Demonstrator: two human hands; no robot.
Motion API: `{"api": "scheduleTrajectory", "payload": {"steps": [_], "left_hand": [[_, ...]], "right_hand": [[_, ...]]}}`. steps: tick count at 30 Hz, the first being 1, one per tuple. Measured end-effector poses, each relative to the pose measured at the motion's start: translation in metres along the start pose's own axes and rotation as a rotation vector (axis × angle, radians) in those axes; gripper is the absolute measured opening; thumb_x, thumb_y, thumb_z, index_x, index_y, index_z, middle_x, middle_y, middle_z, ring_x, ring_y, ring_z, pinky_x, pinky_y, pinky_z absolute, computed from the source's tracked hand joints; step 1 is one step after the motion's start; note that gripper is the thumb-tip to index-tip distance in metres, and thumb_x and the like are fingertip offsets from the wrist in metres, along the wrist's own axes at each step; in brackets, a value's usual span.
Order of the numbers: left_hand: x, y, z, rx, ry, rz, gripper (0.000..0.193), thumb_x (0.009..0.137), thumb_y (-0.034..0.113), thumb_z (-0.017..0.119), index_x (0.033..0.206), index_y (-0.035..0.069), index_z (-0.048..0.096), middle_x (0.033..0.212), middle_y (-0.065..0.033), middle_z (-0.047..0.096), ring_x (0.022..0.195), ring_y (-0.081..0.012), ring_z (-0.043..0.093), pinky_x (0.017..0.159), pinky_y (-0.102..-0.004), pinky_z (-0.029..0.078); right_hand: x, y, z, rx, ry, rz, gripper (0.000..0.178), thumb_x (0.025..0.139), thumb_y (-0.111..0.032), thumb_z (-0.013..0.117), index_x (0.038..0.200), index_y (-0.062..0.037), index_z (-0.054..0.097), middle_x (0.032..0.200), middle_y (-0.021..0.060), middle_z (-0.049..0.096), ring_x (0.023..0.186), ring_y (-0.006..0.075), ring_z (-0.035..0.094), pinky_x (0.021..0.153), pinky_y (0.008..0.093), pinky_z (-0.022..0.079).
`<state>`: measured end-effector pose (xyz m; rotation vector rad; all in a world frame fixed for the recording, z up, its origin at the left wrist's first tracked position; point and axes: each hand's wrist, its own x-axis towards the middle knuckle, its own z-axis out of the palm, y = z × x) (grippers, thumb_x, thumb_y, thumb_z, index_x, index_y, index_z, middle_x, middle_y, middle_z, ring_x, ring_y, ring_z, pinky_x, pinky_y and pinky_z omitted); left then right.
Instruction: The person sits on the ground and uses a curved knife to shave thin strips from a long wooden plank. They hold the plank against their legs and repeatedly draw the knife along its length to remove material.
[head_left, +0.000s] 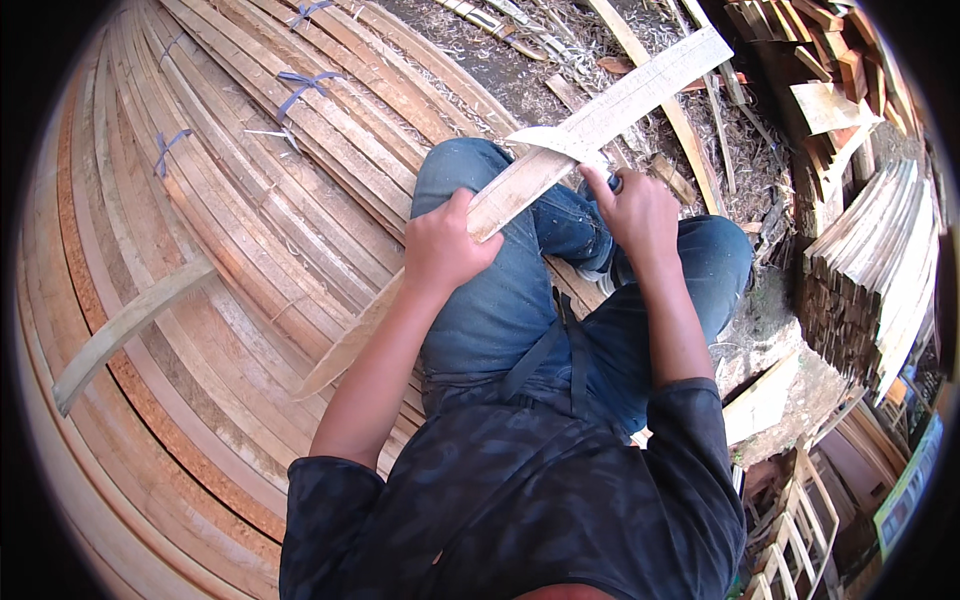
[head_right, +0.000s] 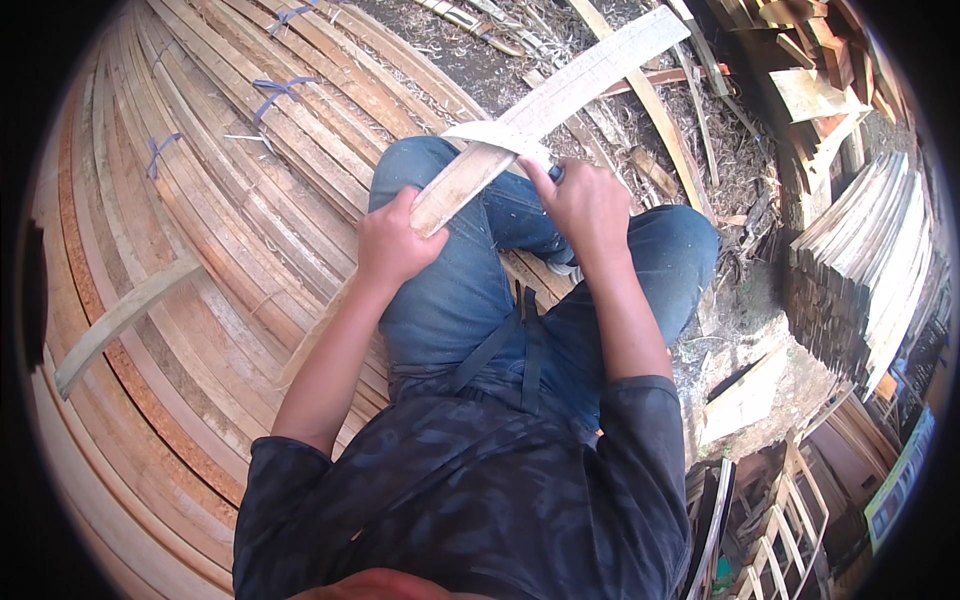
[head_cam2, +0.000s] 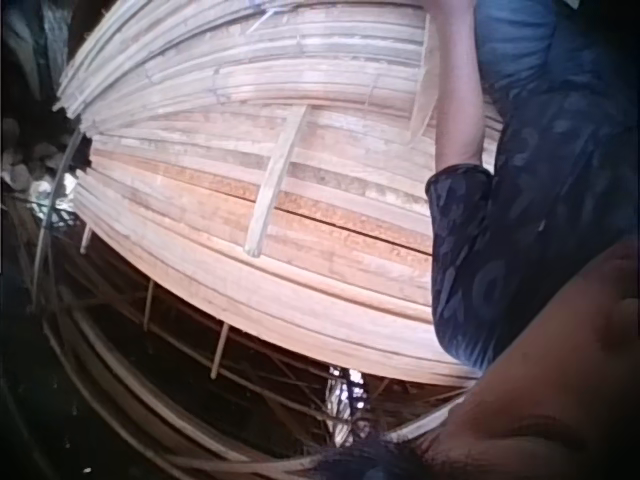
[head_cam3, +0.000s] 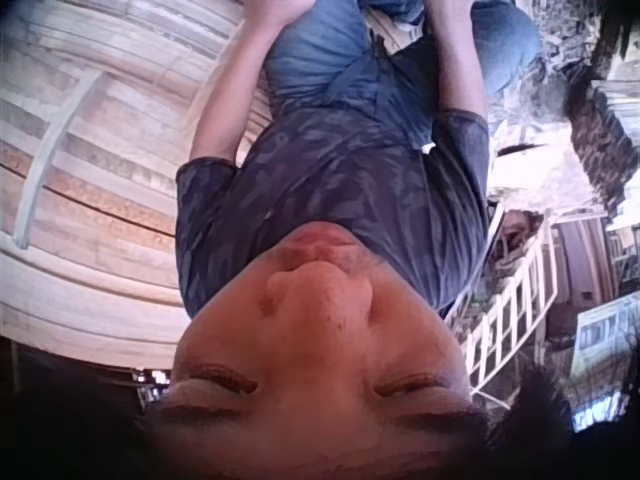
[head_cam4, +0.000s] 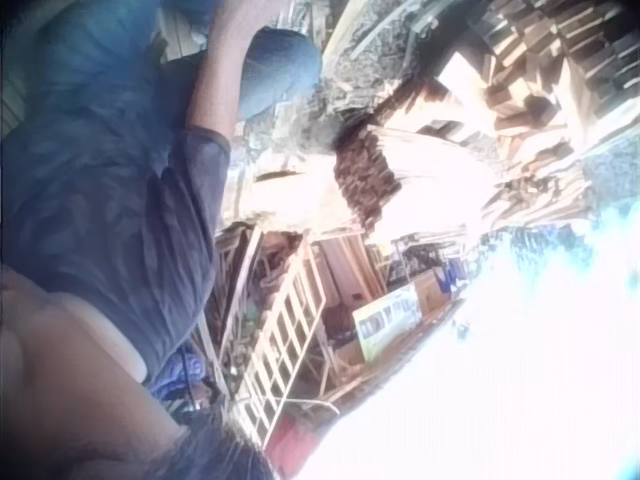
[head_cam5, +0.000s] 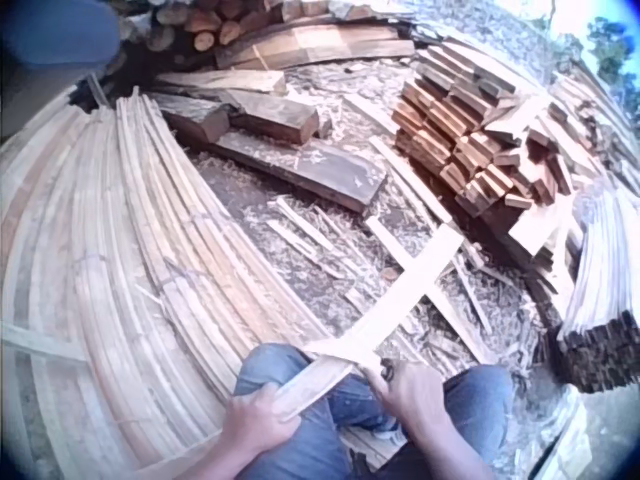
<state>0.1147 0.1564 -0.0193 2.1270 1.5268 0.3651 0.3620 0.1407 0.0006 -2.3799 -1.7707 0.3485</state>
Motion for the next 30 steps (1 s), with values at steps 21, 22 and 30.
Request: {"api": "scheduleTrajectory", "payload": {"steps": [21,22,30], "left_hand": [[-0.005,-0.001,0.004,0.002,0.102,0.094,0.043,0.084,0.046,0.071,0.086,0.005,0.058,0.071,-0.0165,0.066,0.063,-0.0338,0.067,0.055,-0.0429,0.051],[-0.005,-0.001,0.005,0.007,0.1,0.089,0.044,0.084,0.047,0.072,0.087,0.005,0.058,0.071,-0.0165,0.067,0.063,-0.0337,0.067,0.055,-0.0426,0.051],[-0.01,0.007,-0.016,-0.045,-0.065,-0.011,0.046,0.083,0.045,0.073,0.095,0.004,0.056,0.077,-0.0179,0.068,0.07,-0.0368,0.068,0.061,-0.045,0.052]], "right_hand": [[0.032,0.055,-0.031,-0.248,0.188,0.081,0.079,0.085,-0.071,0.055,0.057,0.0025,0.063,0.055,0.0232,0.06,0.054,0.0398,0.064,0.05,0.0435,0.051],[0.032,0.059,-0.033,-0.242,0.185,0.094,0.079,0.085,-0.071,0.055,0.058,0.0027,0.064,0.056,0.0236,0.061,0.055,0.04,0.064,0.051,0.0441,0.051],[-0.003,-0.001,-0.035,-0.062,-0.131,0.078,0.075,0.087,-0.069,0.055,0.067,0.0022,0.068,0.063,0.0244,0.064,0.066,0.0397,0.067,0.063,0.0478,0.053]]}}
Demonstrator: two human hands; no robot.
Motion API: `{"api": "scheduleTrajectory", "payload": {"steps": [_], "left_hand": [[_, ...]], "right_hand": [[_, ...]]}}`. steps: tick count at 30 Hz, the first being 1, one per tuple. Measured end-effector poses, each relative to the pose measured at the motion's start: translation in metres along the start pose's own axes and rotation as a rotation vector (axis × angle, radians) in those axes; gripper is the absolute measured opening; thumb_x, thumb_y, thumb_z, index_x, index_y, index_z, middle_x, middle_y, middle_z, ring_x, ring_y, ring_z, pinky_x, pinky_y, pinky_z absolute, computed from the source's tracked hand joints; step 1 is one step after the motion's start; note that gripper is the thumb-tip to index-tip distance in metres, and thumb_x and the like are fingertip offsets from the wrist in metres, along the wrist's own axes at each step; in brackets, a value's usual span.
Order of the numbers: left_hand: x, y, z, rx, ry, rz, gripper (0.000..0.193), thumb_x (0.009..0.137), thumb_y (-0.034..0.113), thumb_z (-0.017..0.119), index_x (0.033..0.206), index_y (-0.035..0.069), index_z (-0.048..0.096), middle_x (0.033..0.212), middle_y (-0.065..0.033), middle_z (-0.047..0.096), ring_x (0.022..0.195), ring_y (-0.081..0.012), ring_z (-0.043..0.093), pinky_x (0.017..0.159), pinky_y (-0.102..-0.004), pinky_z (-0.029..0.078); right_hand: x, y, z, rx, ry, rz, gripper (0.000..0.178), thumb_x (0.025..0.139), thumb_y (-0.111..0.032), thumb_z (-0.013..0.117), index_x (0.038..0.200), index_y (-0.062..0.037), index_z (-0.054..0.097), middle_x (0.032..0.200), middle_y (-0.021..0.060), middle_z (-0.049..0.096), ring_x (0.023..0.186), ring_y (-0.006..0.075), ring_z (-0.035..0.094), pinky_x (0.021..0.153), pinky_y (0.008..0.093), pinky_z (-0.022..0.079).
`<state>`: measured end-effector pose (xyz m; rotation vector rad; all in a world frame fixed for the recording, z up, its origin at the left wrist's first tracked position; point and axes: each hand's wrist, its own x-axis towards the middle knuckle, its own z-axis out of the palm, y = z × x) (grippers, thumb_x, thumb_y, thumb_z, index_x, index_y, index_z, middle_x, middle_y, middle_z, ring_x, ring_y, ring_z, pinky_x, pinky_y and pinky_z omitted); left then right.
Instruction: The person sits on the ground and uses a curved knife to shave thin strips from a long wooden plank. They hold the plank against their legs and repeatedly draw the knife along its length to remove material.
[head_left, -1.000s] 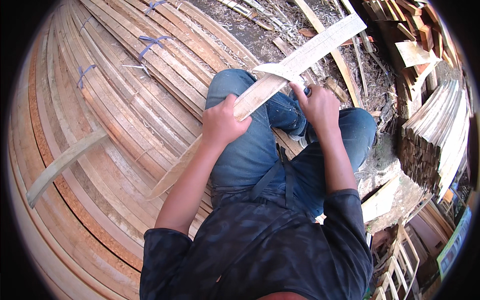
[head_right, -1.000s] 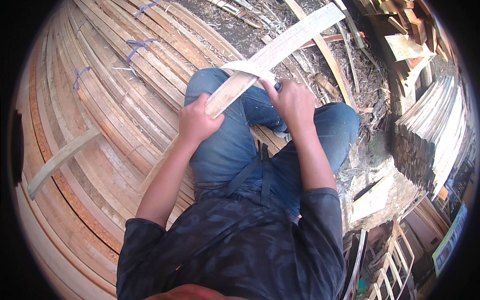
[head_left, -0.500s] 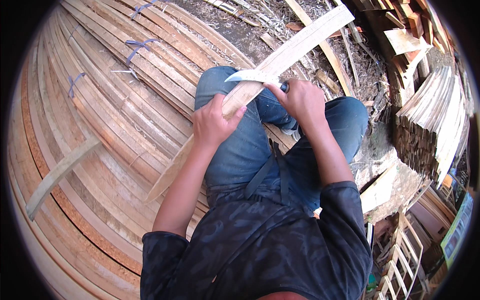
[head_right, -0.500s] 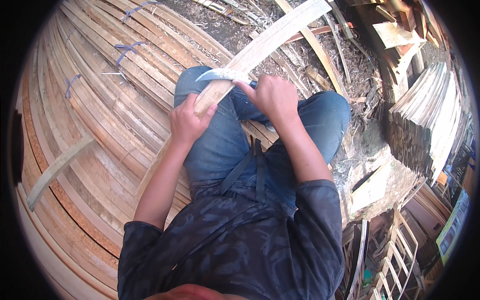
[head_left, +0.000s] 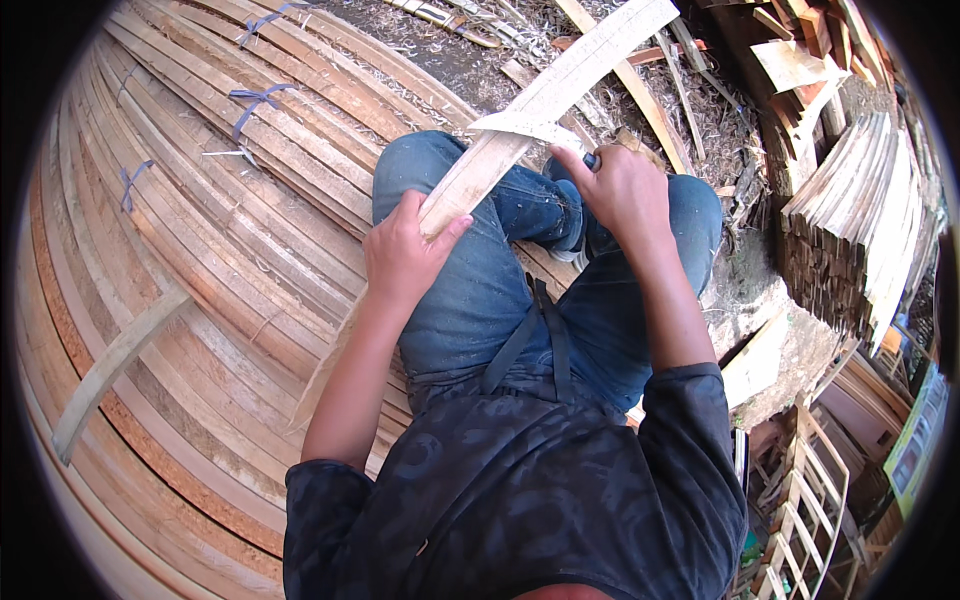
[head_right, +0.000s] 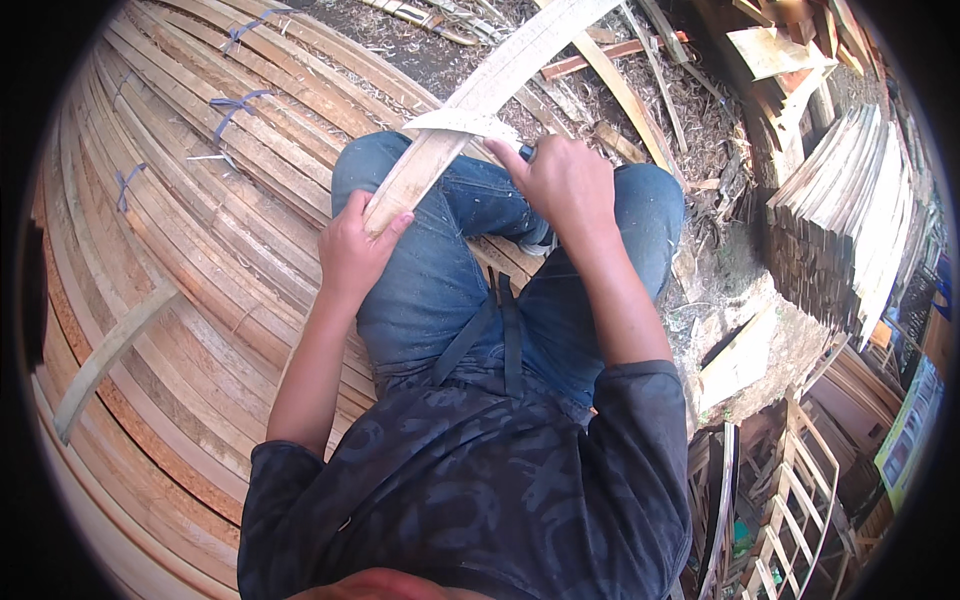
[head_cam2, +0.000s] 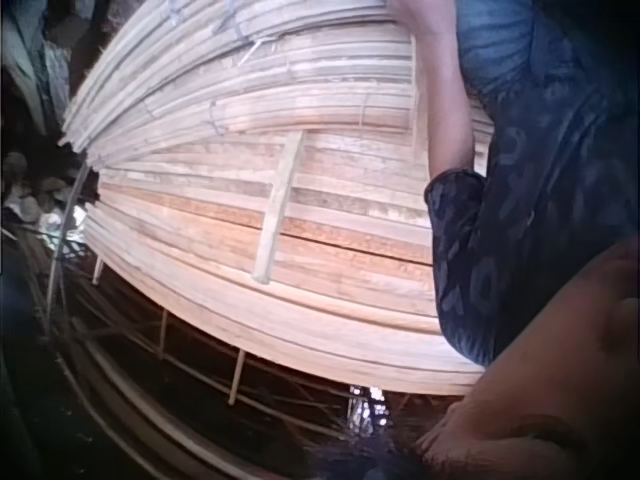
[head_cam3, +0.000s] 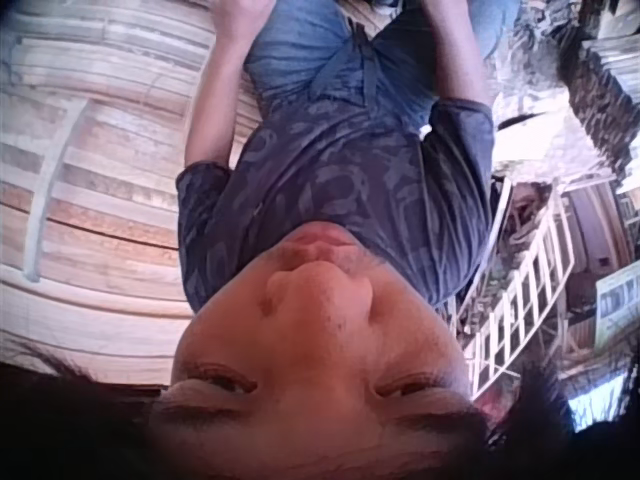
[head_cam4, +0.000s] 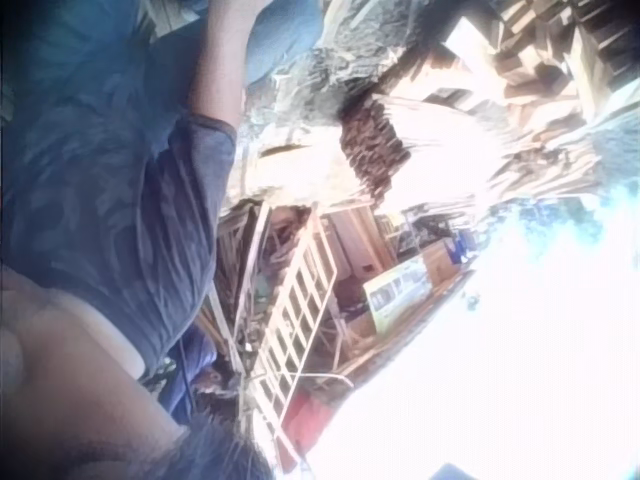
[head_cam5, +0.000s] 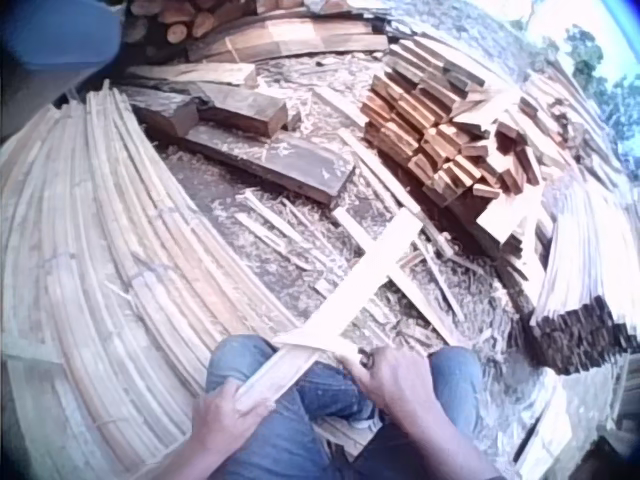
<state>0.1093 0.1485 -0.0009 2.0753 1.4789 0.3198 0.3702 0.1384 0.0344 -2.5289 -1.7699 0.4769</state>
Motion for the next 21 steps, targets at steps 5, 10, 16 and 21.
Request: {"api": "scheduleTrajectory", "payload": {"steps": [5,10,16,21], "left_hand": [[-0.001,-0.006,-0.024,-0.086,-0.164,0.059,0.042,0.085,0.035,0.074,0.104,0.006,0.051,0.082,-0.0192,0.068,0.076,-0.0401,0.068,0.066,-0.0476,0.051],[-0.004,-0.006,-0.024,-0.06,-0.188,0.006,0.035,0.086,0.029,0.073,0.103,0.007,0.052,0.085,-0.0176,0.067,0.08,-0.0393,0.066,0.067,-0.0478,0.05],[-0.008,-0.007,-0.019,-0.066,-0.138,0.127,0.03,0.088,0.028,0.071,0.101,0.006,0.055,0.087,-0.015,0.059,0.084,-0.0359,0.059,0.07,-0.0456,0.049],[-0.001,-0.013,-0.016,-0.081,-0.141,0.157,0.033,0.088,0.028,0.071,0.104,0.004,0.055,0.09,-0.0167,0.058,0.084,-0.0371,0.059,0.071,-0.0451,0.049]], "right_hand": [[-0.011,-0.021,0.016,0.039,-0.028,-0.082,0.074,0.087,-0.069,0.054,0.062,-0.0003,0.068,0.057,0.0216,0.062,0.057,0.0363,0.066,0.055,0.0451,0.053],[-0.008,-0.027,0.014,0.059,0.004,-0.125,0.076,0.087,-0.07,0.053,0.058,-0.001,0.066,0.054,0.0202,0.06,0.054,0.036,0.065,0.05,0.0441,0.052],[-0.003,-0.027,0.036,0.06,0.094,-0.229,0.078,0.085,-0.072,0.054,0.055,-0.0003,0.063,0.05,0.0183,0.057,0.049,0.0348,0.063,0.045,0.0427,0.05],[0.01,-0.023,0.043,0.042,0.144,-0.251,0.078,0.083,-0.073,0.055,0.055,-0.0007,0.063,0.05,0.0178,0.058,0.048,0.0341,0.062,0.045,0.0424,0.05]]}}
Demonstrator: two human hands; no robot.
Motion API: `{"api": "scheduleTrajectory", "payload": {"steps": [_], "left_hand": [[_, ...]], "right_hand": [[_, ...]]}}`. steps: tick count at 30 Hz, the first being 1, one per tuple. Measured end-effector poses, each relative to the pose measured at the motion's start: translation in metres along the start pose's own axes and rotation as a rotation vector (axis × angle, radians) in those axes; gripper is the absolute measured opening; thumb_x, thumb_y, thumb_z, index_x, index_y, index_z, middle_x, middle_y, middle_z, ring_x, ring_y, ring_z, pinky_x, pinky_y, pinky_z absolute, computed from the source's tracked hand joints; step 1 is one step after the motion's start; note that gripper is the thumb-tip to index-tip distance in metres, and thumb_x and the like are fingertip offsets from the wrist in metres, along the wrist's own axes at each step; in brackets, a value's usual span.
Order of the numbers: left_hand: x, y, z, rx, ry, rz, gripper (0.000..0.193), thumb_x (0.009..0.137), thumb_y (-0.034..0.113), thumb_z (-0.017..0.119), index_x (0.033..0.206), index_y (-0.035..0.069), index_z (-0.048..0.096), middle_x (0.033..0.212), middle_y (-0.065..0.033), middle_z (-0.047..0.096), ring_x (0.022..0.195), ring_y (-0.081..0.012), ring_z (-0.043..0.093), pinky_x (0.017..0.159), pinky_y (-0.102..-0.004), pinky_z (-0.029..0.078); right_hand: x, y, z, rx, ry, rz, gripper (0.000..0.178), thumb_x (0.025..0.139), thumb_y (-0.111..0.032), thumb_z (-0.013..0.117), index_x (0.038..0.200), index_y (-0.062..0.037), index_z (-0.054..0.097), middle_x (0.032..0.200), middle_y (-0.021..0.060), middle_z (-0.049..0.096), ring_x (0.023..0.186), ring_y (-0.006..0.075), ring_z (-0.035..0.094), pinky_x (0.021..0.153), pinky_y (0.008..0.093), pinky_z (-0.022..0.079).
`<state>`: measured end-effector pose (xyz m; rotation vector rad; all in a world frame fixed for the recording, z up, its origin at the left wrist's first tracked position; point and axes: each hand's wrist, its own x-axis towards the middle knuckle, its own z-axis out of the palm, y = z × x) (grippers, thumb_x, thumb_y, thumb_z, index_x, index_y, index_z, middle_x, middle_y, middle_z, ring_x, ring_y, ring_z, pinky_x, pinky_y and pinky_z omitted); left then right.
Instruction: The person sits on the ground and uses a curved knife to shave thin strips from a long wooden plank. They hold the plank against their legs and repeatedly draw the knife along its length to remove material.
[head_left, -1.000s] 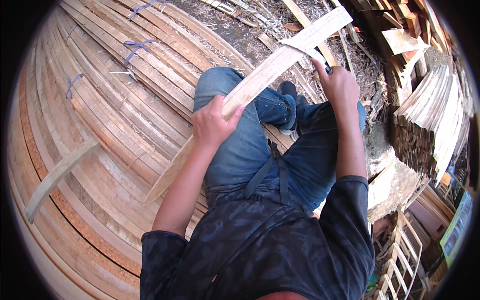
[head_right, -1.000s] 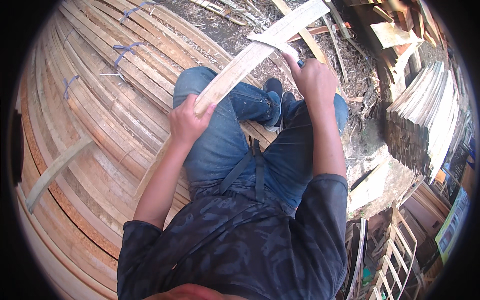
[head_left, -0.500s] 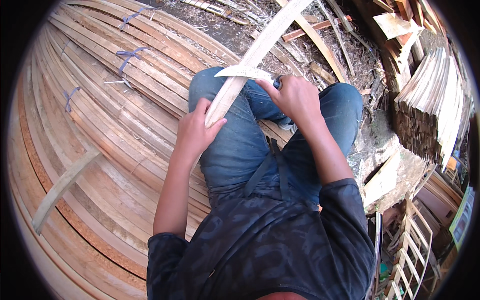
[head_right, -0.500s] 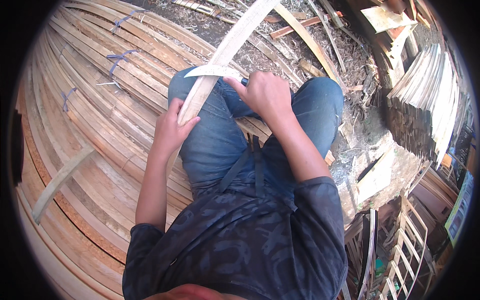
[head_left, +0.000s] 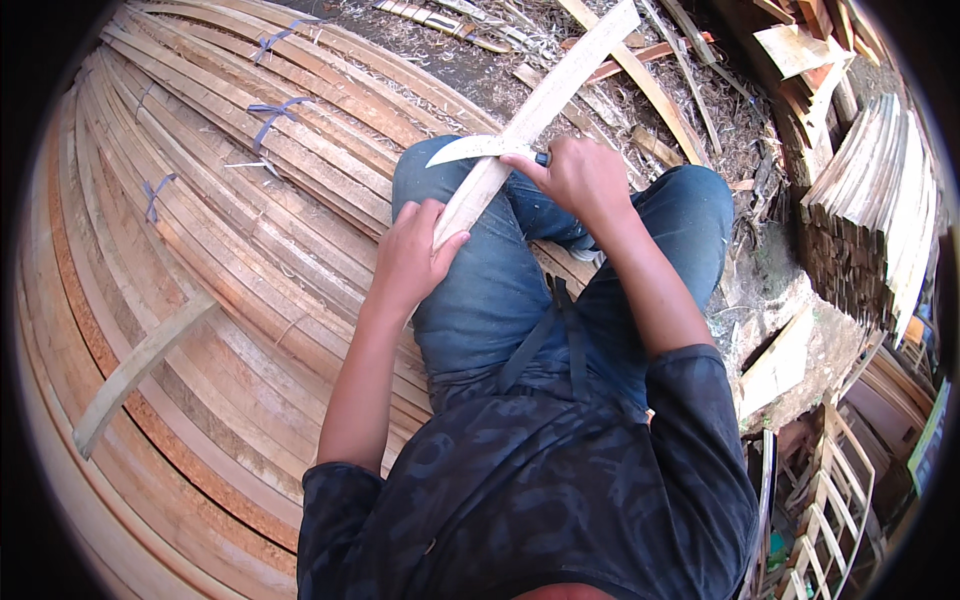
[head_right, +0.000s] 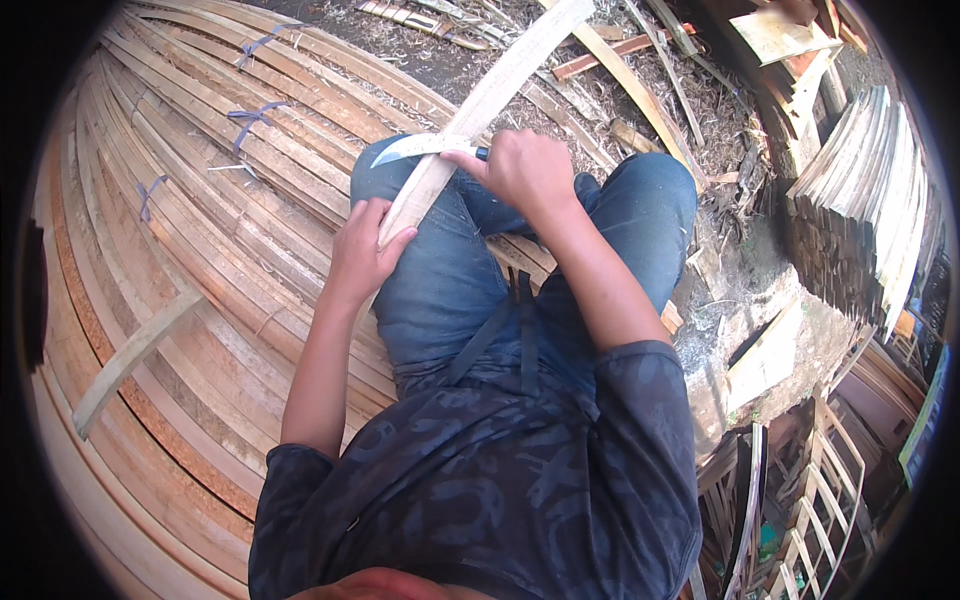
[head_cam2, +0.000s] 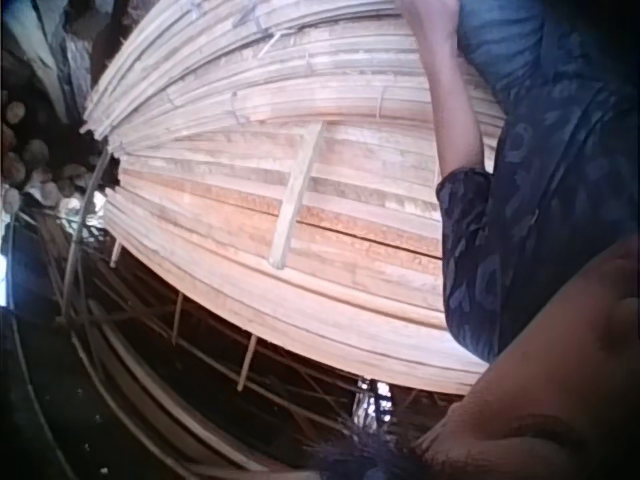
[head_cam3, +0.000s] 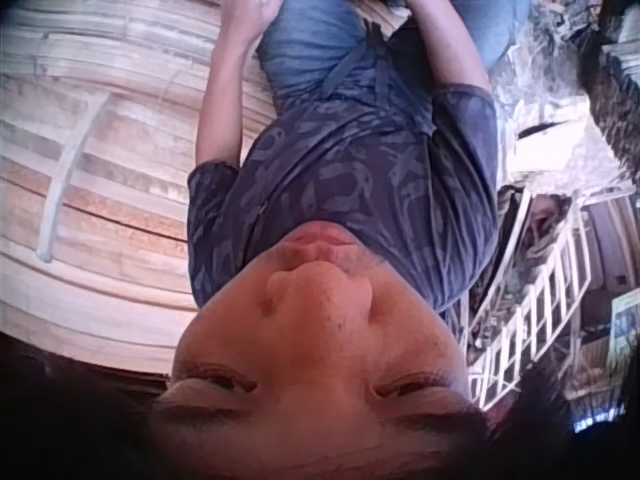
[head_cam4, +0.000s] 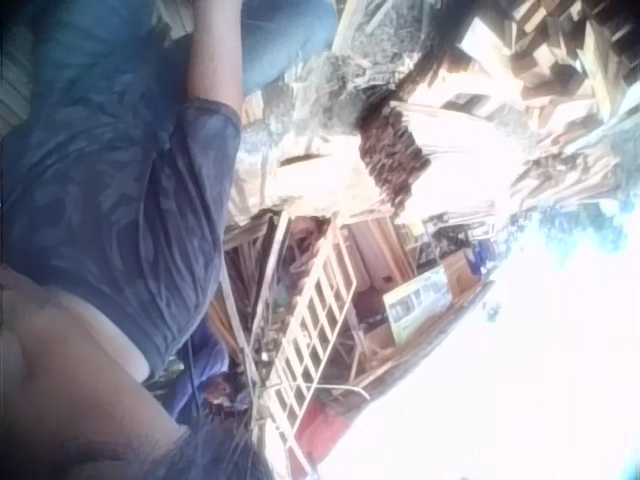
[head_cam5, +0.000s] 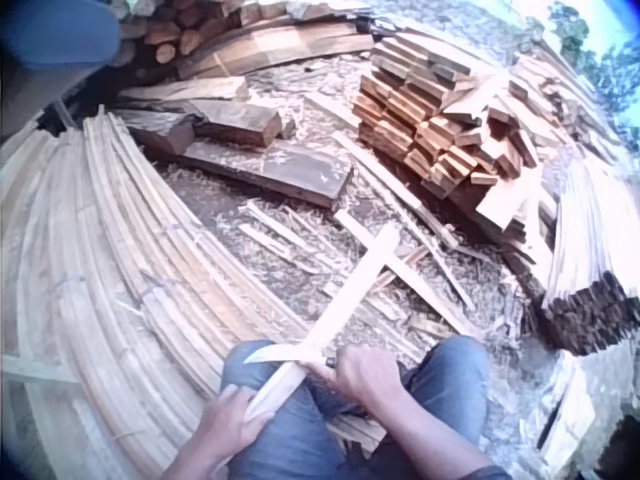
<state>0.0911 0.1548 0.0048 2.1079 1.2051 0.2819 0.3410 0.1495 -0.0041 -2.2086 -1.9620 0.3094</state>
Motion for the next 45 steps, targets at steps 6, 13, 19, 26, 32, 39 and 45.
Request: {"api": "scheduleTrajectory", "payload": {"steps": [6,13,19,26,32,39,45], "left_hand": [[-0.001,-0.004,0.001,-0.009,0.001,-0.023,0.037,0.09,0.03,0.07,0.107,0.001,0.057,0.098,-0.0174,0.059,0.088,-0.0366,0.061,0.075,-0.0426,0.049],[0.003,-0.007,0.003,-0.016,0.008,0.016,0.035,0.089,0.029,0.07,0.106,0.004,0.053,0.091,-0.0182,0.057,0.083,-0.039,0.059,0.072,-0.0459,0.049],[0.0,-0.01,0.006,0.003,0.018,0.035,0.036,0.088,0.028,0.071,0.107,0.004,0.052,0.091,-0.019,0.056,0.083,-0.0393,0.059,0.071,-0.0465,0.049],[0.005,-0.006,0.005,0.042,-0.015,0.075,0.036,0.087,0.028,0.071,0.106,0.003,0.053,0.09,-0.0186,0.057,0.084,-0.039,0.059,0.071,-0.047,0.049],[0.008,0.002,0.007,0.067,-0.038,0.027,0.035,0.088,0.027,0.071,0.107,0.004,0.054,0.095,-0.0167,0.057,0.087,-0.0369,0.058,0.075,-0.0438,0.048],[0.005,0.008,0.014,0.129,0.003,0.099,0.031,0.085,0.021,0.072,0.1,0.003,0.052,0.088,-0.0166,0.06,0.088,-0.034,0.056,0.073,-0.0445,0.05],[0.002,0.01,0.017,0.151,0.041,0.108,0.029,0.085,0.017,0.072,0.097,0.002,0.051,0.088,-0.0173,0.059,0.087,-0.0344,0.055,0.075,-0.0444,0.049]], "right_hand": [[0.006,0.01,0.001,-0.07,-0.008,0.003,0.079,0.082,-0.075,0.054,0.059,-0.001,0.065,0.054,0.0187,0.061,0.052,0.033,0.065,0.047,0.042,0.051],[0.006,0.028,-0.006,-0.139,-0.061,0.136,0.079,0.081,-0.076,0.055,0.063,-0.0009,0.067,0.058,0.02,0.063,0.057,0.0352,0.067,0.052,0.0445,0.053],[-0.007,0.012,-0.008,-0.067,-0.066,0.149,0.076,0.084,-0.072,0.055,0.061,-0.0001,0.067,0.056,0.0206,0.062,0.055,0.0361,0.066,0.051,0.0454,0.053],[-0.003,0.002,-0.001,-0.035,0.018,0.056,0.078,0.084,-0.073,0.054,0.061,0.0002,0.066,0.053,0.0197,0.06,0.051,0.0352,0.065,0.048,0.0441,0.052],[0.001,0.017,0.004,-0.124,0.158,0.04,0.081,0.078,-0.078,0.057,0.048,-0.0028,0.059,0.044,0.0152,0.055,0.039,0.0289,0.059,0.038,0.0382,0.045],[-0.015,0.007,-0.007,-0.05,0.012,0.083,0.08,0.083,-0.074,0.054,0.053,-0.0005,0.063,0.049,0.0192,0.058,0.046,0.0338,0.062,0.043,0.0416,0.05],[-0.015,0.015,-0.005,-0.044,0.01,0.124,0.082,0.085,-0.074,0.051,0.055,0.0007,0.064,0.052,0.0208,0.059,0.05,0.0369,0.064,0.046,0.0448,0.051]]}}
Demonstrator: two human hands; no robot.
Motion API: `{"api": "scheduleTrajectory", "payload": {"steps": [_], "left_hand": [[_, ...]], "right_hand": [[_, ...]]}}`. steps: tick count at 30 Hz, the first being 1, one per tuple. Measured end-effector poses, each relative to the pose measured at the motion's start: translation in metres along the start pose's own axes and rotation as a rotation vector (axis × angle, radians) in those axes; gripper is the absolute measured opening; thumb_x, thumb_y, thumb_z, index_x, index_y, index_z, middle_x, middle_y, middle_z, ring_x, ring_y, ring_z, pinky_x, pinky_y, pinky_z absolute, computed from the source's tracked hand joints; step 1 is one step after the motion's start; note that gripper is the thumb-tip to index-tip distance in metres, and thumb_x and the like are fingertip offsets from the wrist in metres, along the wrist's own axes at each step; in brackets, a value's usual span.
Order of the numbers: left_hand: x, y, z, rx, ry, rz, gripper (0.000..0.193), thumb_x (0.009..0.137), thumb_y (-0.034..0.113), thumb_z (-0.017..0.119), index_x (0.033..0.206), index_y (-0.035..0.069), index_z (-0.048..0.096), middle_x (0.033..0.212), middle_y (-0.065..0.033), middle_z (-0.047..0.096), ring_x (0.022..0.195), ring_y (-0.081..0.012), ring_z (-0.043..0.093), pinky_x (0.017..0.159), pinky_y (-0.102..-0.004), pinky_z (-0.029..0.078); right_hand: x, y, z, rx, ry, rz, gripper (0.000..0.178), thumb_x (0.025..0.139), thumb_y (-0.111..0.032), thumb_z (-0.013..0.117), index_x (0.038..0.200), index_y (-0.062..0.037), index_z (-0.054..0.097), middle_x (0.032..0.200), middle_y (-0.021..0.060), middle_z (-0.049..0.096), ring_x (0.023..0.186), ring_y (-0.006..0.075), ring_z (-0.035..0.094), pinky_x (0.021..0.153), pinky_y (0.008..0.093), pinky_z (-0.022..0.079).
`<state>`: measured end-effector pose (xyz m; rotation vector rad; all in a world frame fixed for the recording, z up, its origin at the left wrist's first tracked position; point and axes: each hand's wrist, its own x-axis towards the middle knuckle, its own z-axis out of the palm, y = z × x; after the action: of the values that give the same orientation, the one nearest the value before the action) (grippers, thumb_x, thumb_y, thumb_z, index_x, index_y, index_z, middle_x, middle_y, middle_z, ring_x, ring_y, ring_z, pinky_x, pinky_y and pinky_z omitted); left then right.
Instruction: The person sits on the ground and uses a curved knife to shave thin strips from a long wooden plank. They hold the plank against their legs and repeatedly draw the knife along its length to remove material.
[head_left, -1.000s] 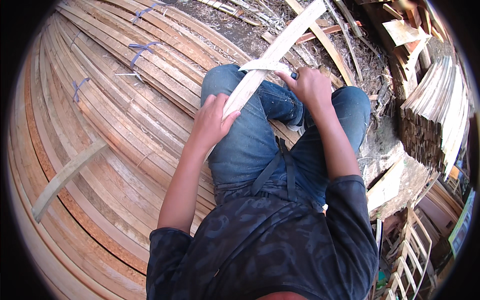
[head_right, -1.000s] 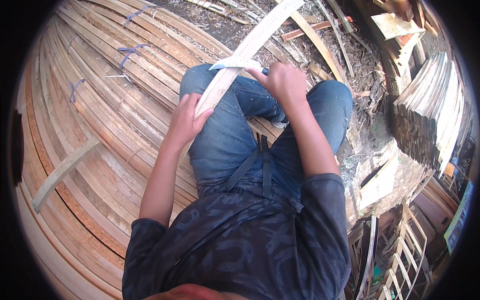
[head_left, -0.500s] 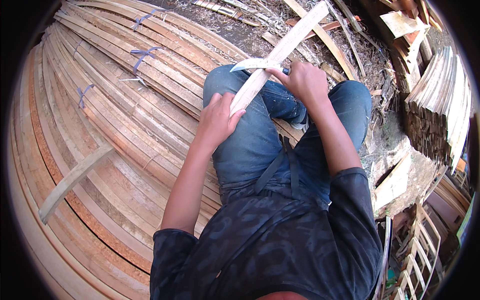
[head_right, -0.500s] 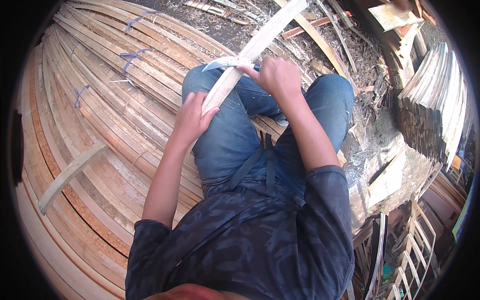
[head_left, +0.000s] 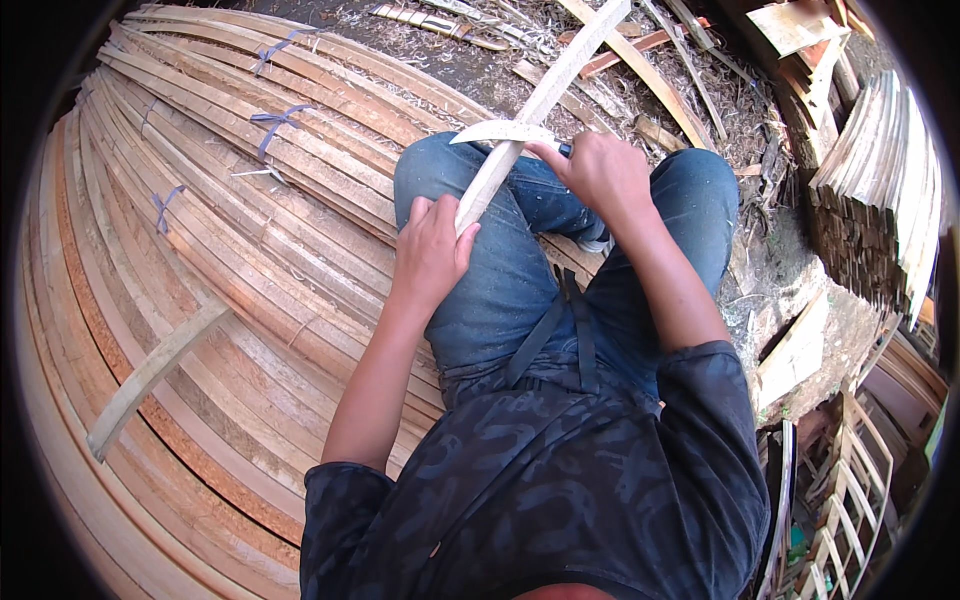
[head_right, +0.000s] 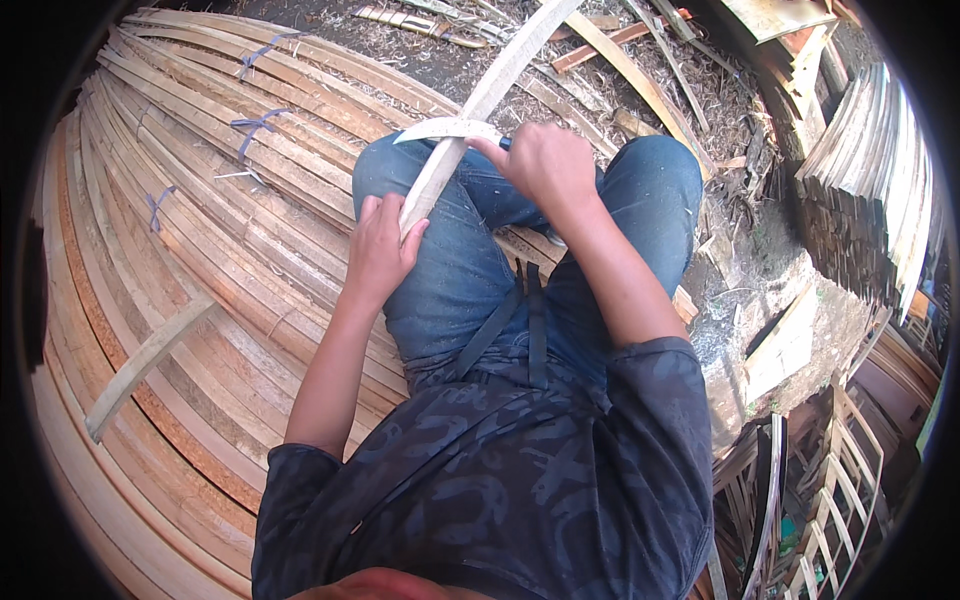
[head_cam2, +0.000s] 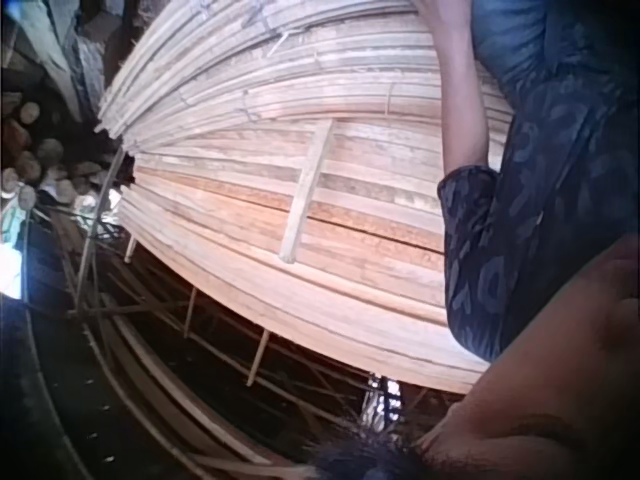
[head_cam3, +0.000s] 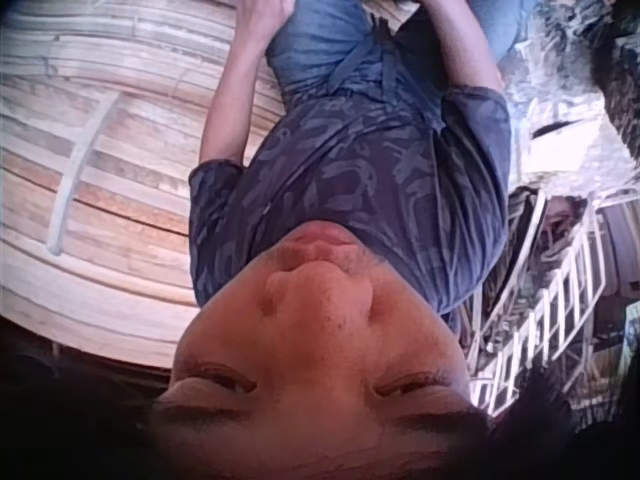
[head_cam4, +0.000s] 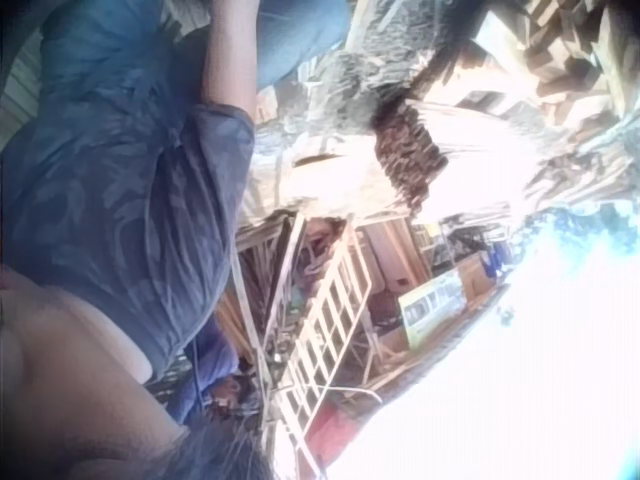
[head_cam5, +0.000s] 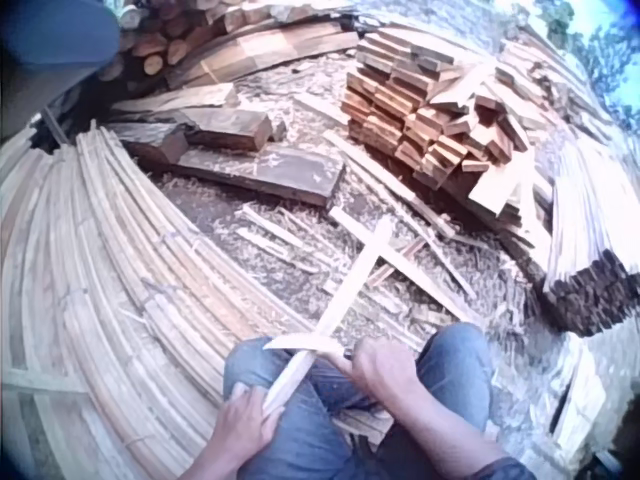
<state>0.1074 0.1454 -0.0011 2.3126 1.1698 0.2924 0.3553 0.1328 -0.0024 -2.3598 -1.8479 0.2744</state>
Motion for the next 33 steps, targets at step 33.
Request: {"api": "scheduleTrajectory", "payload": {"steps": [33], "left_hand": [[-0.002,0.005,0.008,-0.019,0.082,-0.007,0.027,0.082,0.013,0.073,0.091,0.003,0.05,0.086,-0.0161,0.061,0.087,-0.0349,0.055,0.079,-0.0455,0.046]], "right_hand": [[-0.022,-0.012,-0.004,0.41,-0.366,0.192,0.082,0.084,-0.072,0.056,0.062,0.0062,0.065,0.062,0.026,0.063,0.065,0.0415,0.067,0.061,0.0475,0.052]]}}
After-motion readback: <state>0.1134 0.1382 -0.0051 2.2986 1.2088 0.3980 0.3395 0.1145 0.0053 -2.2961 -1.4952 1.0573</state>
